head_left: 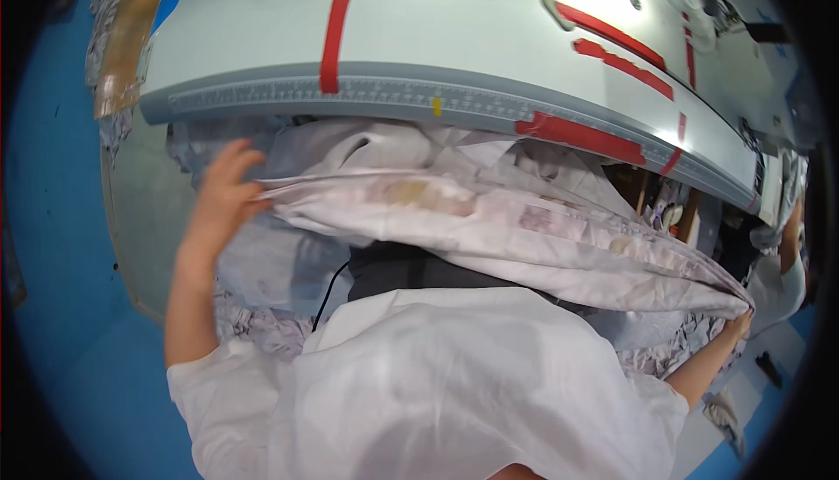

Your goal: The person aligns and marks fabric with a pencil, folds the edges, and feeds the material through a sewing machine to stitch seams while attaching fabric strips.

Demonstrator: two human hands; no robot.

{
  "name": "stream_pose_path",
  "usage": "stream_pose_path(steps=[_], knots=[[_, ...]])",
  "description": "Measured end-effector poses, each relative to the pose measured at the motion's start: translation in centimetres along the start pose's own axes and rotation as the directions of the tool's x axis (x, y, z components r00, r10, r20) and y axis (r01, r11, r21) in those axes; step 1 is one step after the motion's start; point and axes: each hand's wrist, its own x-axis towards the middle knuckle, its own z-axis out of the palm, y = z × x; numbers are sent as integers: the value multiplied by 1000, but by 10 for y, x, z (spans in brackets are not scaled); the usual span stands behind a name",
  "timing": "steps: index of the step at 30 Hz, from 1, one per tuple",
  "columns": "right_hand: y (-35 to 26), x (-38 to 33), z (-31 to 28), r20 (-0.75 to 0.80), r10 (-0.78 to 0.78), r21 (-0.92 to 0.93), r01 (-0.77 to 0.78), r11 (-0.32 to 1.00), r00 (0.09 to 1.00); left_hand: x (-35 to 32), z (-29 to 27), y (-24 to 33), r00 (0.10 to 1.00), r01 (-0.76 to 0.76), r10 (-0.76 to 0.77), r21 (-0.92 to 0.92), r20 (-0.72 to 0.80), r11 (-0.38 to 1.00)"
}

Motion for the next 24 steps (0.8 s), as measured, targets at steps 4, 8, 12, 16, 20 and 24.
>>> stream_pose_path(steps=[4, 8, 12, 16, 20, 24], knots=[[5, 22, 7, 125, -118, -277, 148, 949, 985, -35, -90, -52, 962, 74, -44, 103, -270, 992], [-45, 17, 5, -165, -155, -104, 140, 985, 974, -96, -158, -102, 981, 166, -160, 48, -113, 985], [-144, -31, -23, -450, -158, 274, 304, 913, 879, -133, -146, -119, 893, 400, -442, -305, -81, 864], [-225, -76, -58, 33, 241, 956, -101, 274, 970, -132, -107, -117, 882, 423, -471, -450, 5, 787], [-262, -89, -48, 196, 248, 902, -274, 335, 949, -120, -88, -113, 850, 426, -527, -609, 17, 669], [-297, -98, -44, 230, 205, 696, -308, 648, 951, -113, -79, -110, 845, 465, -532, -566, 54, 681]])
